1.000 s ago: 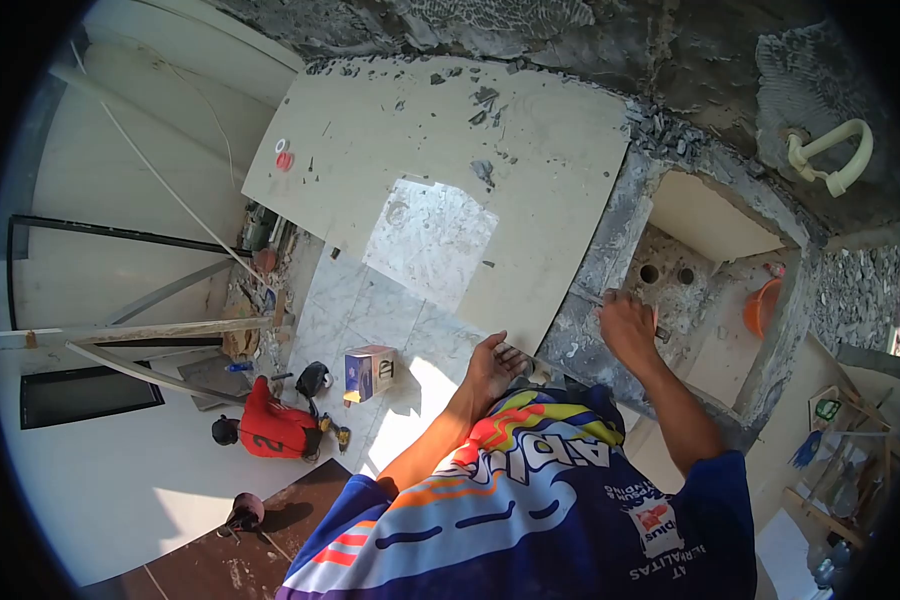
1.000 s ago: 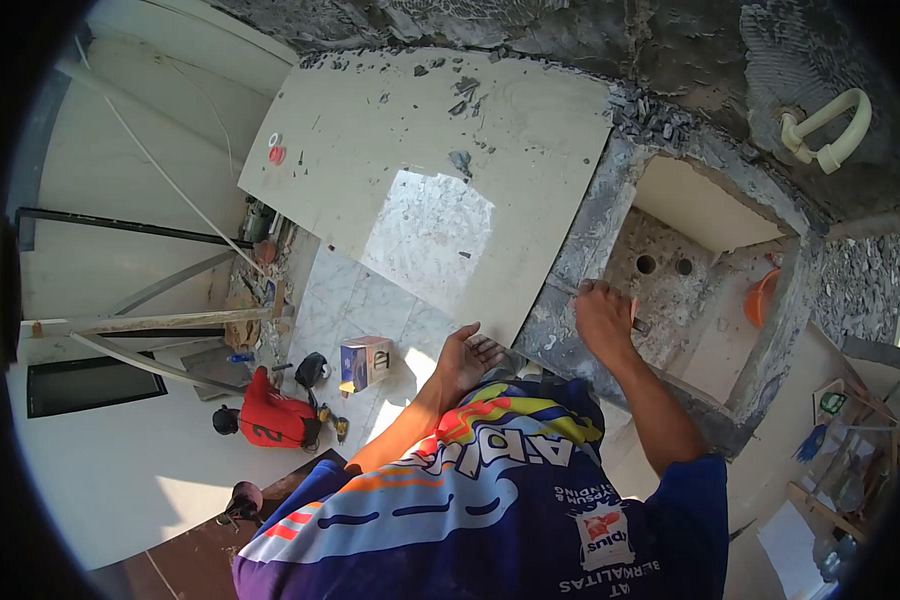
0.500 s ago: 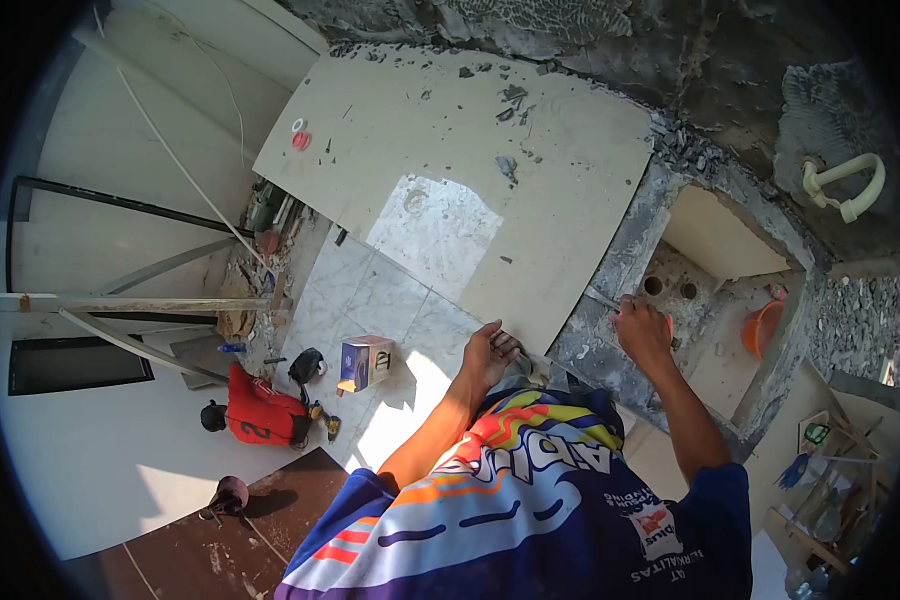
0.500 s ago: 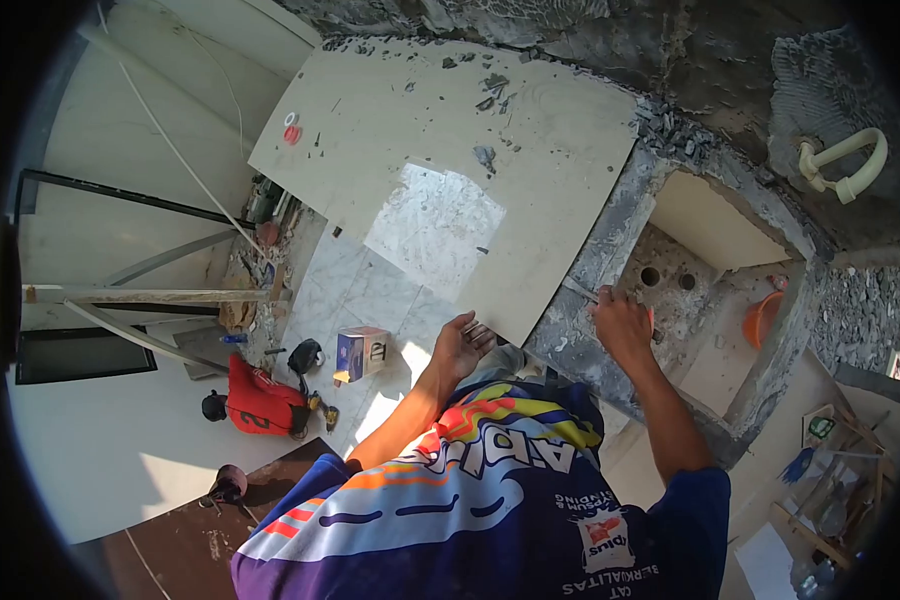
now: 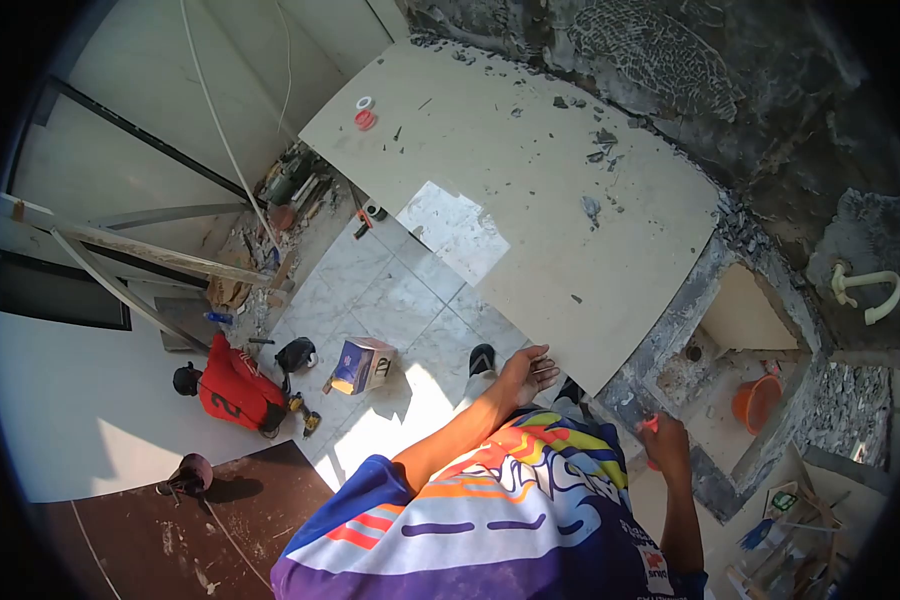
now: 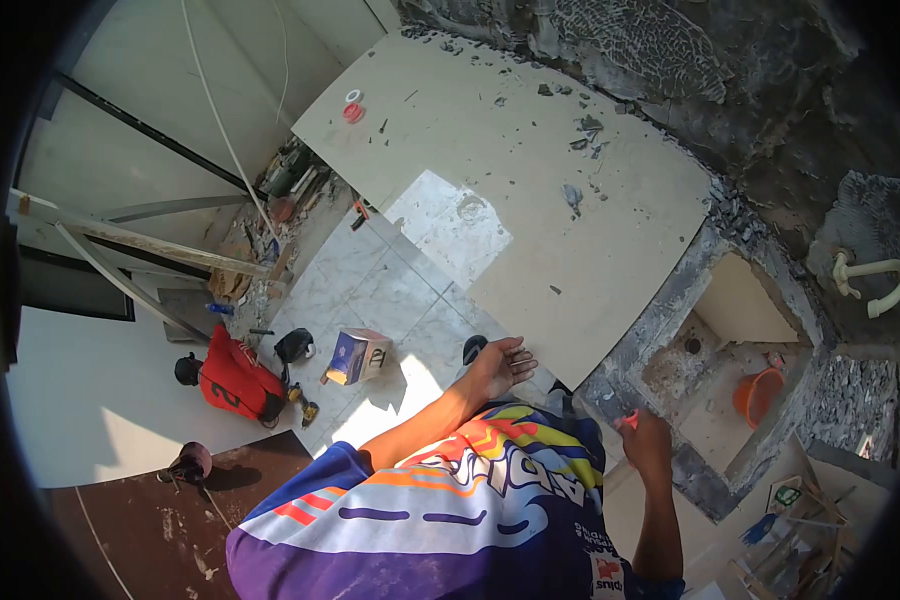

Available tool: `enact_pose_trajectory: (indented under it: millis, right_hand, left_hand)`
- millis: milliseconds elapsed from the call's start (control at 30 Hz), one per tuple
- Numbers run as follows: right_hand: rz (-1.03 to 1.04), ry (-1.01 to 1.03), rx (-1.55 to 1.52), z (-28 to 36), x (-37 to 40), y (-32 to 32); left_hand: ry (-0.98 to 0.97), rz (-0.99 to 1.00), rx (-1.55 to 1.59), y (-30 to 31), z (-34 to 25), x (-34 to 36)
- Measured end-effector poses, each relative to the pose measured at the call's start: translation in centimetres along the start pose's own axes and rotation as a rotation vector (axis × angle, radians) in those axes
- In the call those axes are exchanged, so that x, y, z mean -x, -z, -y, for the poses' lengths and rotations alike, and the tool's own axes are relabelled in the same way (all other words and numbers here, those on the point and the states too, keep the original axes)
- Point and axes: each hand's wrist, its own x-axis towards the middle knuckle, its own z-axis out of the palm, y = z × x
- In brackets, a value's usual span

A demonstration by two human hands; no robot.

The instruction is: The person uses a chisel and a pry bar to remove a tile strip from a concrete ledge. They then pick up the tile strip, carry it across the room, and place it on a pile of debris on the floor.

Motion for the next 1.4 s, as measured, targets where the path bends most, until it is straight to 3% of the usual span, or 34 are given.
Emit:
enact_pose_trajectory:
  millis: [67, 200, 367, 500, 700, 767, 967, 1300, 1400]
  right_hand:
    - [0.041, -0.024, -0.164, 1.2, 1.4, -3.0]
    - [0.074, -0.112, -0.141, 5.6, 2.9, -7.9]
    - [-0.042, -0.18, -0.247, 7.8, 2.7, -14.8]
    - [-0.17, -0.341, -0.312, 8.9, 2.4, -18.2]
    - [-0.147, -0.513, -0.27, 13.6, 2.3, -16.4]
    - [-0.118, -0.617, -0.408, 15.3, 2.5, -15.2]
    - [-0.161, -0.552, -0.315, 13.3, 1.7, -17.8]
    - [-0.436, -0.5, -0.246, 13.9, 2.7, -20.2]
    - [-0.585, -0.453, -0.378, 12.4, 2.7, -20.8]
  left_hand:
    - [0.092, 0.08, -0.023, 1.2, -1.8, 0.0]
    - [-0.002, 0.086, -0.073, 3.2, -6.7, 1.4]
    - [-0.118, 0.037, 0.024, 6.3, -14.0, 0.9]
    - [-0.043, 0.097, 0.02, 6.4, -18.0, 0.3]
    - [0.024, 0.112, 0.095, 6.0, -18.6, 1.3]
    - [0.026, 0.119, 0.12, 5.8, -18.9, 1.6]
    - [0.036, 0.126, 0.187, 6.1, -19.0, 1.3]
    - [0.032, 0.165, 0.162, 6.7, -19.5, 1.5]
    - [0.0, 0.14, 0.16, 6.8, -19.8, 2.0]
